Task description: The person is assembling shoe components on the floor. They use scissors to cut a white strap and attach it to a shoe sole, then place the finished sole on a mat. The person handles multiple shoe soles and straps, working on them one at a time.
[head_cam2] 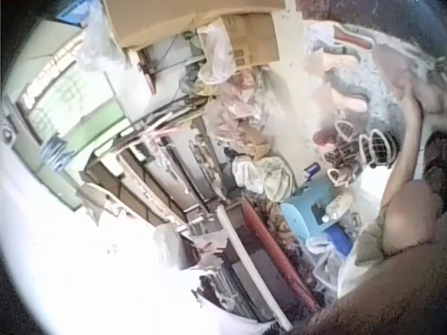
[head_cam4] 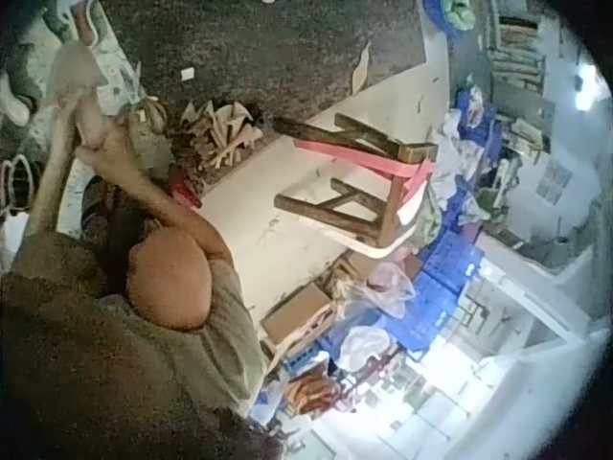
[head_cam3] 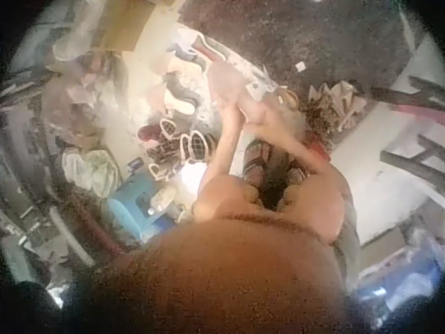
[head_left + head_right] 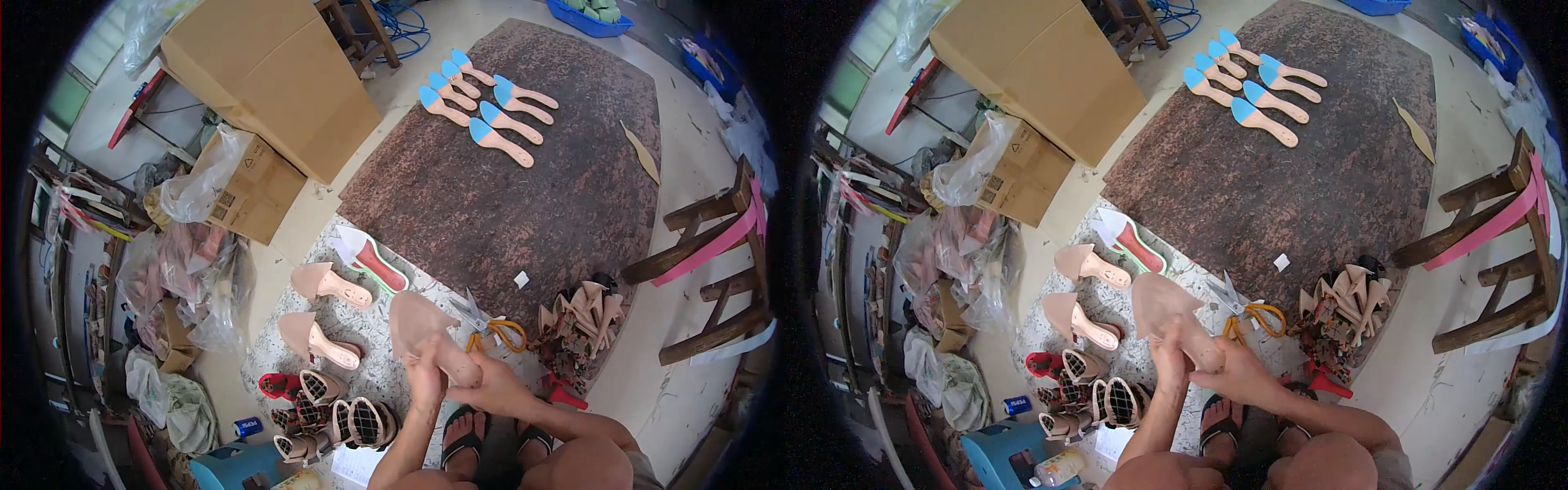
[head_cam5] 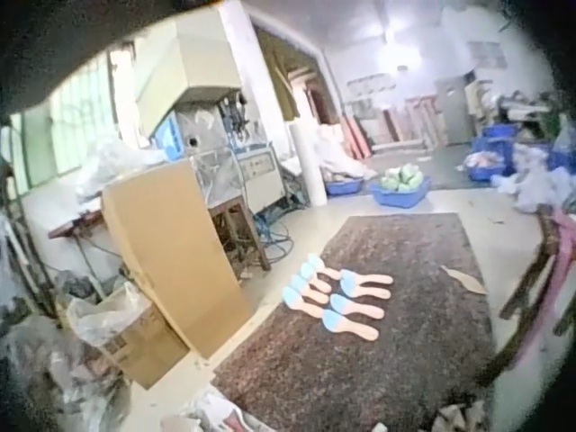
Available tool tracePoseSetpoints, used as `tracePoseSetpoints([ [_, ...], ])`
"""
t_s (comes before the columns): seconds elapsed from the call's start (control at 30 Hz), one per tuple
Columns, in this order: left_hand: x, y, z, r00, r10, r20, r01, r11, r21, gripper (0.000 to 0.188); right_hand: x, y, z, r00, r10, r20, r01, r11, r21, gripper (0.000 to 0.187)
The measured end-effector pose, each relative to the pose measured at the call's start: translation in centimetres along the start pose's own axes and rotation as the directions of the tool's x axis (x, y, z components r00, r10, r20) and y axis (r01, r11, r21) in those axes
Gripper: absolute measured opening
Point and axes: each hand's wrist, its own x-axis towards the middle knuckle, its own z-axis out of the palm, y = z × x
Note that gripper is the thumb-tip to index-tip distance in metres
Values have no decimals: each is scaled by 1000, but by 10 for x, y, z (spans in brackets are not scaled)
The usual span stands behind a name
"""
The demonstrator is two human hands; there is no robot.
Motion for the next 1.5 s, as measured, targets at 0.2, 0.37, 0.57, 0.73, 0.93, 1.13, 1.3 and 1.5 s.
tracePoseSetpoints([
  [0.2,-7,24,8,993,-70,-98,70,998,-2,31,15,25,-18,966,-223,-130,216,974,-66,61],
  [0.37,-24,25,24,953,-254,164,263,964,-35,41,46,-4,-54,920,-348,-181,391,849,356,39],
  [0.57,-32,31,43,918,-355,178,345,935,85,41,36,-29,-67,916,-298,-269,327,943,66,23],
  [0.73,-34,12,39,928,-320,193,296,945,142,39,37,-41,-66,908,-138,-395,212,966,150,35],
  [0.93,-35,-1,27,906,-256,338,223,966,133,30,29,-48,-55,899,-227,-375,40,894,-445,63],
  [1.13,-11,-12,4,949,-239,204,252,967,-38,24,38,1,-40,887,-230,-401,205,973,-106,76],
  [1.3,12,-6,-6,992,-83,100,93,991,-100,34,8,34,-14,974,8,226,-126,849,513,46],
  [1.5,2,-12,9,972,-233,3,231,966,117,45,37,26,-3,986,-135,-101,123,986,-115,30],
])
